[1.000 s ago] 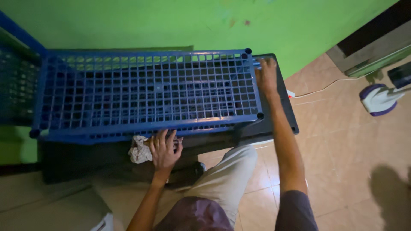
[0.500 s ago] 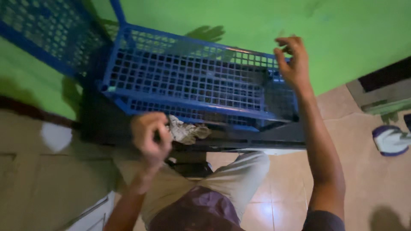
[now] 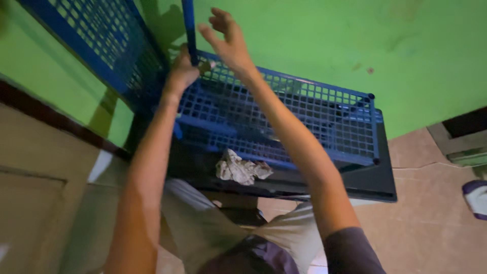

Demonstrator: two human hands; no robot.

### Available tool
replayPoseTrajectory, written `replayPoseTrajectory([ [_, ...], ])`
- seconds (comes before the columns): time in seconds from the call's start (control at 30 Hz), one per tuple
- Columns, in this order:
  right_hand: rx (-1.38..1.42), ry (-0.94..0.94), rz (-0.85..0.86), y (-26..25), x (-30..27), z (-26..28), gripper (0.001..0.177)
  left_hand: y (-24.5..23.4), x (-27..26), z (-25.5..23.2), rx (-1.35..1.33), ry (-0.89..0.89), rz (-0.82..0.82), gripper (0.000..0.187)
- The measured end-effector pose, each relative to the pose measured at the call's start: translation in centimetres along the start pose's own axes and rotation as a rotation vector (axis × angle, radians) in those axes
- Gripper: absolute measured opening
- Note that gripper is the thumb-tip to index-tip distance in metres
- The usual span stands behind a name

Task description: The person disassembles a blue plastic shelving unit by removing the vertical support poles one at a time and wiping each with a cloth. The person then wipes the remaining grid panels and the black work surface before stacking the disassembled parts.

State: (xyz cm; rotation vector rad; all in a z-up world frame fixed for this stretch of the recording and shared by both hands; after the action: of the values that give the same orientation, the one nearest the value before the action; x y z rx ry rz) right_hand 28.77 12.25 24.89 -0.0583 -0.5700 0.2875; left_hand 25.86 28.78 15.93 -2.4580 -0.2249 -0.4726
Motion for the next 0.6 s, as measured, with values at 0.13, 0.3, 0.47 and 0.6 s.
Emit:
replayPoseTrajectory([
  [0.13,0.137,-0.087,-0.024,6.1,4.7,-4.4,0.050,0.0,-1.1,1.0,0.017,-0.096,0.012,0.079],
  [0.3,0.259,0.179,-0.081,8.2,7.9,-7.2,0.038,-0.9,-1.0,-0.4,-0.019,-0.024,-0.031,0.079],
  [0.47,0.569,0.260,0.271,6.5,8.5,-7.8,0.034,-0.4,-1.2,1.0,-0.019,-0.142,0.035,0.075],
  [0.6,0.164,0.139,-0.244,8.6,8.5,-8.1,0.041,0.9,-0.2,2.5,-0.035,0.004,-0.045,0.081],
])
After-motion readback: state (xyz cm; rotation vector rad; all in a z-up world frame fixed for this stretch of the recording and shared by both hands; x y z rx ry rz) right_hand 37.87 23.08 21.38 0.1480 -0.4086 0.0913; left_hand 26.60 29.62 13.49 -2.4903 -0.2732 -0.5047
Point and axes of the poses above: each hand's wrist, its own x-axis towards the middle knuckle, its own y-axis out of the palm, z = x × y, the point moved 2 cm from there along x, towards the middle knuckle, and after that the axes turned 6 degrees about x, right-handed, at the moved point
